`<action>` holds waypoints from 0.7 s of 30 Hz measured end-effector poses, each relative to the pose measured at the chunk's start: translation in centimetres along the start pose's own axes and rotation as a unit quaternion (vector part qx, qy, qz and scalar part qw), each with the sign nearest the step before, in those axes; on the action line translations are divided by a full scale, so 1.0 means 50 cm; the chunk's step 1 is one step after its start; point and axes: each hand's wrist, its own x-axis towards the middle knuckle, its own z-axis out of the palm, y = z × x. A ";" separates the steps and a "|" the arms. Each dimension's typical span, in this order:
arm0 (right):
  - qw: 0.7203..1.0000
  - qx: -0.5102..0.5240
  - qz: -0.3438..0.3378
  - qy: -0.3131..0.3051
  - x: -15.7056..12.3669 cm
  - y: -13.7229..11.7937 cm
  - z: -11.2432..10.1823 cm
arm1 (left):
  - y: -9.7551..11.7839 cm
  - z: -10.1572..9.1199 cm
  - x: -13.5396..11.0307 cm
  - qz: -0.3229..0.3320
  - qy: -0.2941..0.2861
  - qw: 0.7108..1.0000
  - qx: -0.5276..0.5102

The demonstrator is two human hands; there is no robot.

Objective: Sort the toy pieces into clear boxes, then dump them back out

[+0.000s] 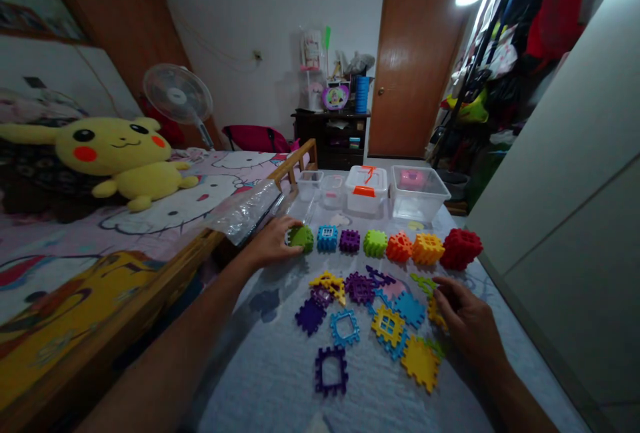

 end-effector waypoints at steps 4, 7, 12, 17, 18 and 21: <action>1.000 -0.010 0.001 -0.011 -0.001 0.002 0.006 | -0.048 -0.017 0.042 -0.032 -0.032 0.998 0.034; 1.000 -0.015 -0.002 -0.019 -0.001 0.006 0.007 | -0.051 -0.009 0.062 -0.011 -0.054 0.996 0.069; 1.000 -0.014 0.001 -0.017 -0.001 0.012 0.004 | -0.052 0.006 0.075 -0.007 -0.071 0.993 0.099; 1.000 -0.020 -0.008 -0.019 -0.001 0.005 0.002 | -0.055 0.013 0.076 -0.015 -0.082 0.989 0.120; 1.000 -0.019 -0.010 -0.018 -0.002 0.004 0.002 | -0.054 0.014 0.076 -0.015 -0.082 0.989 0.123; 1.000 -0.017 -0.015 -0.016 -0.002 0.002 0.002 | -0.055 0.018 0.075 -0.015 -0.079 0.988 0.128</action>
